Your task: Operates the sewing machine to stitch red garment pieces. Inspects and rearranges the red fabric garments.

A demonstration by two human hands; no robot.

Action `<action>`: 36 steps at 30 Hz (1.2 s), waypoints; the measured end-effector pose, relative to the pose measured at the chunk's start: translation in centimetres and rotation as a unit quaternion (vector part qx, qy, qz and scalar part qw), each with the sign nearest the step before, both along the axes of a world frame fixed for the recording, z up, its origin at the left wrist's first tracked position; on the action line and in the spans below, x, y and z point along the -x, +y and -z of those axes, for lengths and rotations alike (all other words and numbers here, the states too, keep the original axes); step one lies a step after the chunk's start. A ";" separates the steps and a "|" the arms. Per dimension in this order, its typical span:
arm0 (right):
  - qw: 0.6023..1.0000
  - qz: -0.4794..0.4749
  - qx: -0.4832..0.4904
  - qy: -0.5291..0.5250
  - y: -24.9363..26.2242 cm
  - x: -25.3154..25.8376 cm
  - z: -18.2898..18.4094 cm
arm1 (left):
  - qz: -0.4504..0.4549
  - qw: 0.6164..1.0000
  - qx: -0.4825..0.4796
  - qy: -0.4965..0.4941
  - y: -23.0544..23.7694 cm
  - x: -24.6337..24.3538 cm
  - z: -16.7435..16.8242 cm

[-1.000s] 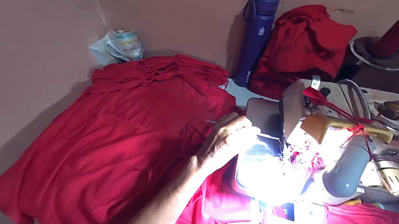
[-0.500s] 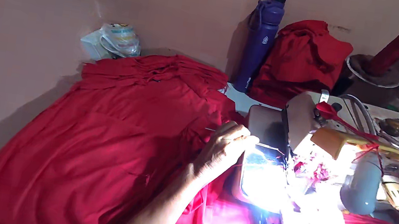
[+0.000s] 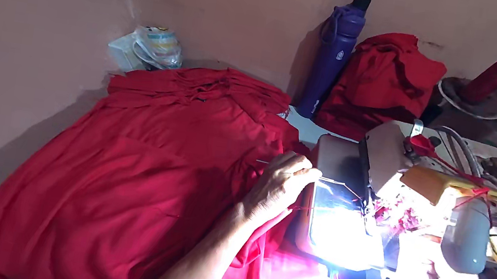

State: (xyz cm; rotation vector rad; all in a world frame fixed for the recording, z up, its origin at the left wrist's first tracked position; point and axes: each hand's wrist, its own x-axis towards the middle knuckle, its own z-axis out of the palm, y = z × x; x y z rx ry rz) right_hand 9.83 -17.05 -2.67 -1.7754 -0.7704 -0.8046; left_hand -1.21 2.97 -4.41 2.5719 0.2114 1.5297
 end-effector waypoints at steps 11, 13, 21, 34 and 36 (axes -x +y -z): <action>0.991 -0.007 0.132 -0.037 0.5 2.6 0.4 | -0.002 1.000 0.008 0.005 0.2 0.3 0.2; 0.989 -0.022 0.142 -0.021 0.9 2.3 0.4 | 0.000 1.000 0.003 0.006 0.2 0.3 0.2; 0.996 -0.014 0.088 -0.005 1.1 1.8 0.3 | -0.009 1.000 0.000 0.005 0.4 0.6 0.0; 0.994 -0.095 0.055 -0.025 -1.1 1.6 0.6 | -0.155 0.984 0.091 -0.001 2.5 2.9 -1.0; 0.993 -0.088 0.063 -0.041 -2.1 1.6 0.7 | -0.178 0.978 0.109 0.005 3.2 4.0 -1.1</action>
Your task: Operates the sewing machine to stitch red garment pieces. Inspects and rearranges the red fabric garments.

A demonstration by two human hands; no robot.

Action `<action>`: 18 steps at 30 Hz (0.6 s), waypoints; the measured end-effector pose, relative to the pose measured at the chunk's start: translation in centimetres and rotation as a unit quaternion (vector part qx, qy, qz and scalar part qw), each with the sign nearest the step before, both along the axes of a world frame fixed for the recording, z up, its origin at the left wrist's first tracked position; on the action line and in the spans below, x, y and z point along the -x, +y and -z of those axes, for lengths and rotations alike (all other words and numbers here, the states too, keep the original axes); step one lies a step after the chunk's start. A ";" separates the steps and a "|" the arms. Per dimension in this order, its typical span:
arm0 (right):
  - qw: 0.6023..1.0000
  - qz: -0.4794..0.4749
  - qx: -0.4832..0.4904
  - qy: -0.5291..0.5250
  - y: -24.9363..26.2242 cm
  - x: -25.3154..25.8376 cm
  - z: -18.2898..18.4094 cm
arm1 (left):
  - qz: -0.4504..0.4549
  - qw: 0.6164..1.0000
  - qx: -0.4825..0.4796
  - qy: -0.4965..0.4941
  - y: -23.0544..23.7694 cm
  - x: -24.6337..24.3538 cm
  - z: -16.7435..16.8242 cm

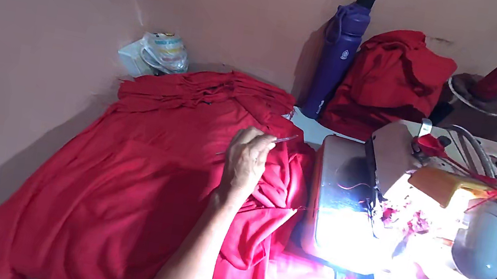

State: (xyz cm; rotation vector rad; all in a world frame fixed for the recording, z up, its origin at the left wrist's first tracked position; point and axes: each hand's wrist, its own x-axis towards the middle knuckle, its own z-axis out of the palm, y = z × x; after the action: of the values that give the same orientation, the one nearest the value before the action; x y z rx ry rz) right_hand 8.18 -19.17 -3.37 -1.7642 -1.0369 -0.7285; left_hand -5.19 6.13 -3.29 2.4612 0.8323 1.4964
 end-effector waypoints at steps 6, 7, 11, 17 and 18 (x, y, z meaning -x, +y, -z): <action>0.993 -0.074 0.022 0.092 -3.7 2.2 0.3 | -0.003 0.999 0.044 -0.011 0.7 0.8 -0.1; 0.989 -0.097 0.035 0.110 -4.2 2.8 0.6 | -0.002 0.998 0.050 -0.036 0.5 0.8 -0.4; 0.959 -0.213 0.062 0.176 -6.2 3.9 2.2 | 0.063 0.986 0.059 -0.140 -3.8 0.7 -4.0; 0.932 -0.276 0.033 0.234 -7.1 5.2 0.9 | 0.266 0.947 0.122 -0.129 -16.5 2.1 -5.6; 0.927 -0.293 0.026 0.233 -7.2 5.2 0.9 | 0.313 0.926 0.165 -0.129 -18.3 2.4 -4.9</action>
State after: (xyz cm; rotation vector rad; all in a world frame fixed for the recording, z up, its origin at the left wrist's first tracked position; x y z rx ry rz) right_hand 2.99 -26.42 -4.28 -1.4465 -1.1639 0.0928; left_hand -7.54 -12.13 1.61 1.9519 0.1861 1.2651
